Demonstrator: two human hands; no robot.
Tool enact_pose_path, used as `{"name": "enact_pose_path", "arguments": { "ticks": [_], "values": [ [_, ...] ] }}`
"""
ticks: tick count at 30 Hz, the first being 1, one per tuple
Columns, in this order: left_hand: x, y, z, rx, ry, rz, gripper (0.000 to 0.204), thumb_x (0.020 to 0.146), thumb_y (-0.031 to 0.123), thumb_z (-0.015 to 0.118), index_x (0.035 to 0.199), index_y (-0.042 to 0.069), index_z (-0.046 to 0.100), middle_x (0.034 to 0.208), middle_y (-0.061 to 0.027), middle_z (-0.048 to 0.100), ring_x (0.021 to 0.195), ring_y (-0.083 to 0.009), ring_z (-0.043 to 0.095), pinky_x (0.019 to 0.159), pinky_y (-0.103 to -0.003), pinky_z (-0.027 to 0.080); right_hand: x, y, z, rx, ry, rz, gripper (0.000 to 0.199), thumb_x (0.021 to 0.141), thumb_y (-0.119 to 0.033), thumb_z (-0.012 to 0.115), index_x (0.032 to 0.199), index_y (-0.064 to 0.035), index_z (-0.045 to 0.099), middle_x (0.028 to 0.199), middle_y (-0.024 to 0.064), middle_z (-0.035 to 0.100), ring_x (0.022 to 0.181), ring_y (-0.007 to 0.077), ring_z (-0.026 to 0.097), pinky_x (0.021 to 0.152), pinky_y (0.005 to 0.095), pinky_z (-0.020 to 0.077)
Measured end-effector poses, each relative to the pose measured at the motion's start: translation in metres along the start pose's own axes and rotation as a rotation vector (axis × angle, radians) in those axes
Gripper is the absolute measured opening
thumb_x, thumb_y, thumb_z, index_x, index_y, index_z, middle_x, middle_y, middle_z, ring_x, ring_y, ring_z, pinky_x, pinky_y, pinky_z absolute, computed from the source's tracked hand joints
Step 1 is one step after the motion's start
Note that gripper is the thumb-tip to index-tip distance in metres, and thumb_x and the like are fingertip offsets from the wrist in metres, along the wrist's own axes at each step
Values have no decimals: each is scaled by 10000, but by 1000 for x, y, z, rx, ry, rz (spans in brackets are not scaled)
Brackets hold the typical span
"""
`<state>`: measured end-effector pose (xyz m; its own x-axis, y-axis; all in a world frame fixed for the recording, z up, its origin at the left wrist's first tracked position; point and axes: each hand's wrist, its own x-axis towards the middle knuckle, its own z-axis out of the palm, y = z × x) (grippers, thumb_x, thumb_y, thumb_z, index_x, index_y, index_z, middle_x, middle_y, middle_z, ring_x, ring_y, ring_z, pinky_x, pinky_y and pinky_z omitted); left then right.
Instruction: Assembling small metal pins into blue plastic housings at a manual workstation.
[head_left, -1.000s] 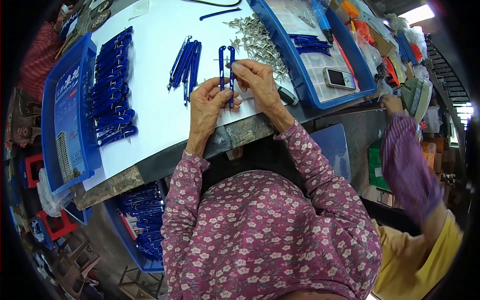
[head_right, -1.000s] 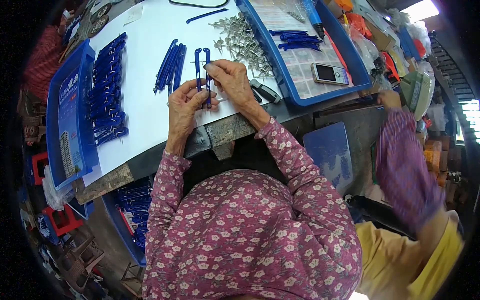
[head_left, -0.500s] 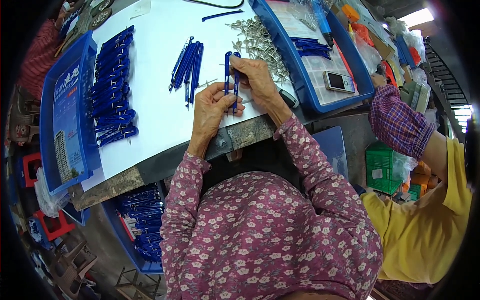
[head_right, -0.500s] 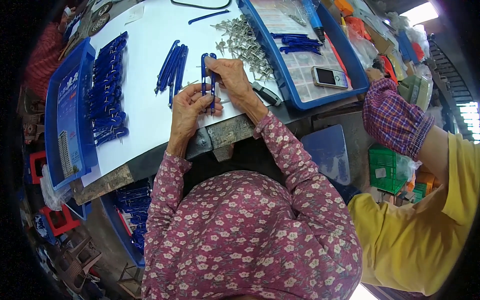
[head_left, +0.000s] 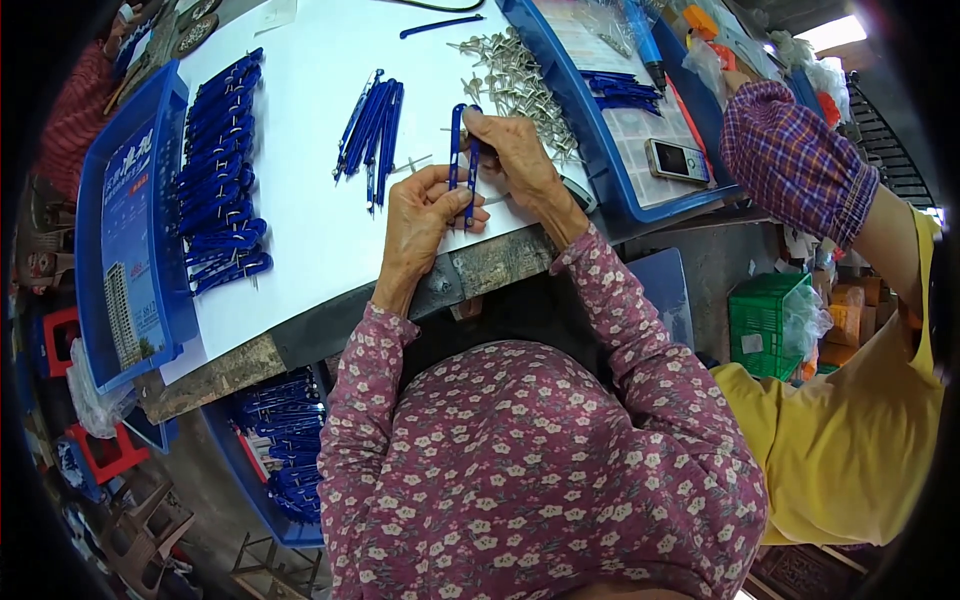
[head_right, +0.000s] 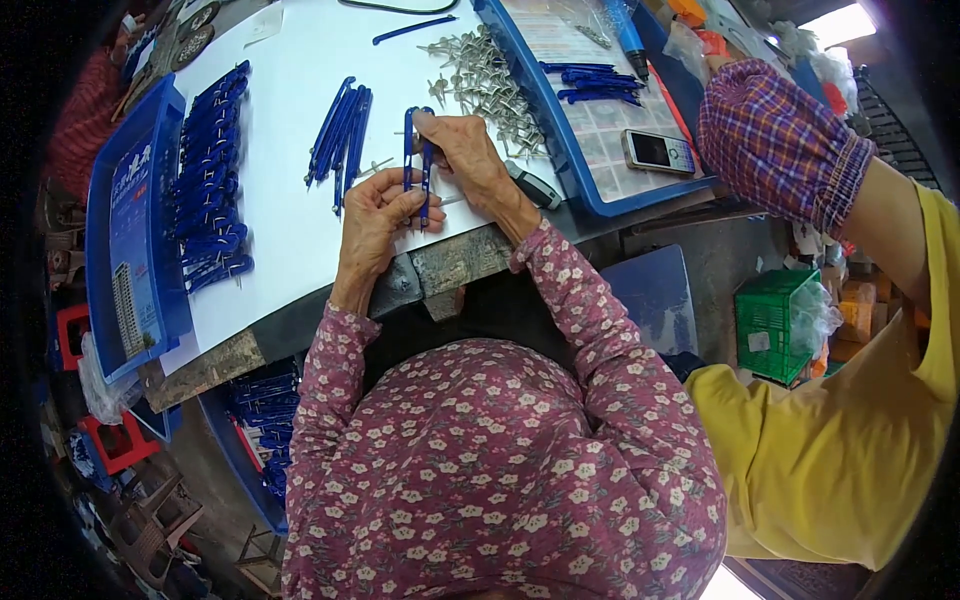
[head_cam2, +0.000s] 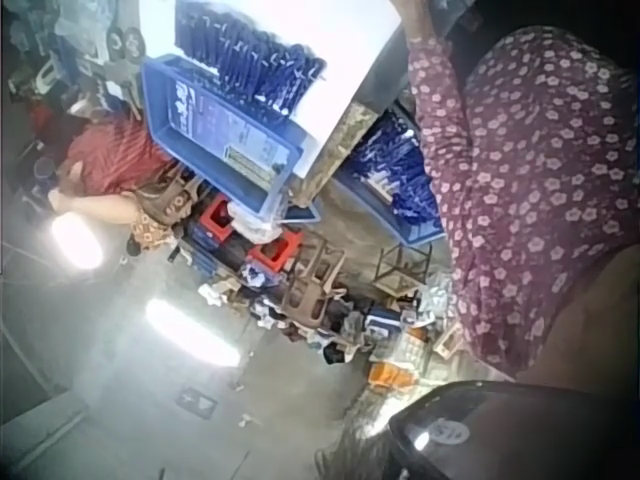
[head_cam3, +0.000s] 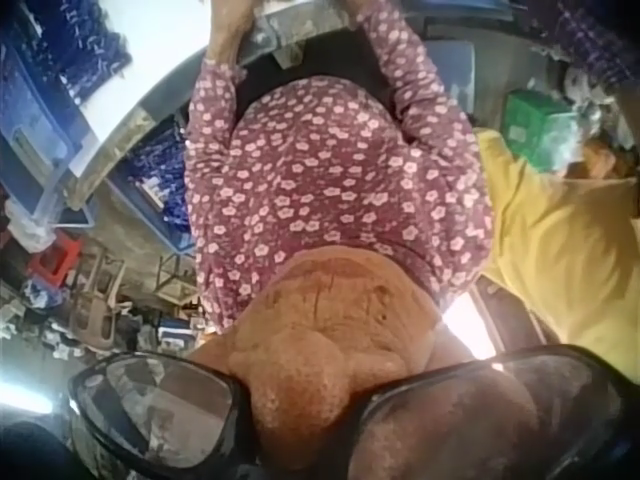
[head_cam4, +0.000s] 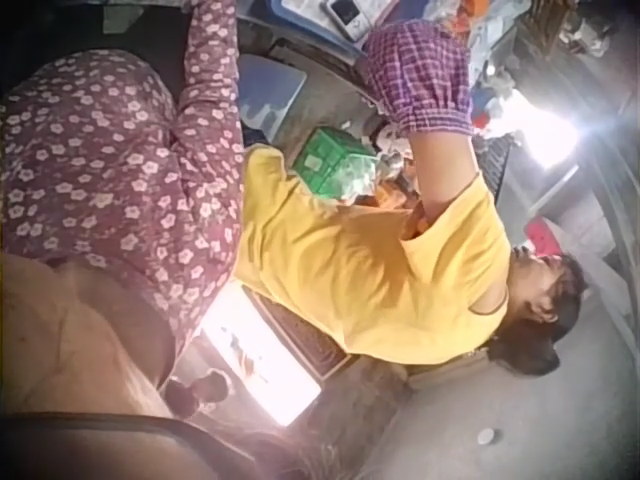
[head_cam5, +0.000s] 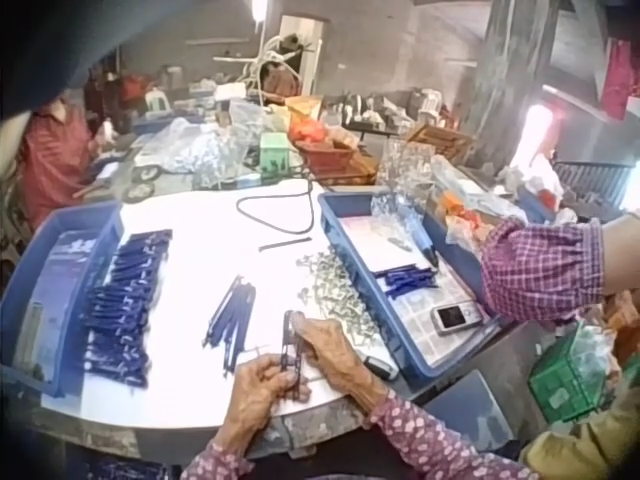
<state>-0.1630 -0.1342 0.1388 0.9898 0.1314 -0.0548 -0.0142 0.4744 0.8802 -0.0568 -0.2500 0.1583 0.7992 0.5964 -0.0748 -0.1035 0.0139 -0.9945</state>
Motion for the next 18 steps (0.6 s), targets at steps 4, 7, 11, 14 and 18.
{"name": "enact_pose_path", "arguments": {
  "ticks": [4, 7, 11, 14, 18],
  "values": [
    [0, -3, -2, 10, -4, -3, 183, 808, -30, 500, 973, -108, 506, 746, -168, 613, 607, -196, 629, 534, -270, 552, -2, -6, 14, -74, 74, -94, 282, 803, -273, 617, 673, -25, 588, 554, -34, 463, 481, 37, 364, 429, 183, 273],
    [1, -2, -2, -1, -7, -2, 178, 808, -31, 497, 970, -108, 506, 743, -166, 612, 612, -195, 629, 537, -269, 551, -1, -6, 18, -181, 138, -236, 295, 806, -267, 601, 638, -26, 577, 521, -40, 439, 449, 36, 348, 404, 181, 257],
    [2, -2, -2, 1, 24, -15, 172, 809, -34, 494, 965, -105, 507, 745, -164, 613, 617, -190, 628, 536, -266, 547, 3, -6, 6, 23, 57, -3, 272, 775, -256, 637, 656, -17, 586, 539, -35, 453, 455, 38, 360, 407, 174, 264],
    [2, -1, -1, 9, 8, -5, 173, 808, -35, 495, 965, -105, 508, 745, -162, 613, 615, -187, 627, 534, -264, 545, 5, -4, 1, -22, -14, -5, 273, 754, -259, 658, 663, -11, 588, 551, -27, 470, 460, 43, 377, 410, 170, 278],
    [2, -4, -4, 9, 3, -8, 173, 808, -36, 494, 965, -106, 509, 744, -161, 614, 611, -185, 627, 533, -263, 546, 1, -9, 10, -12, 8, 7, 223, 774, -242, 659, 717, -33, 602, 585, -33, 483, 495, 38, 376, 452, 181, 290]
  ]
}}
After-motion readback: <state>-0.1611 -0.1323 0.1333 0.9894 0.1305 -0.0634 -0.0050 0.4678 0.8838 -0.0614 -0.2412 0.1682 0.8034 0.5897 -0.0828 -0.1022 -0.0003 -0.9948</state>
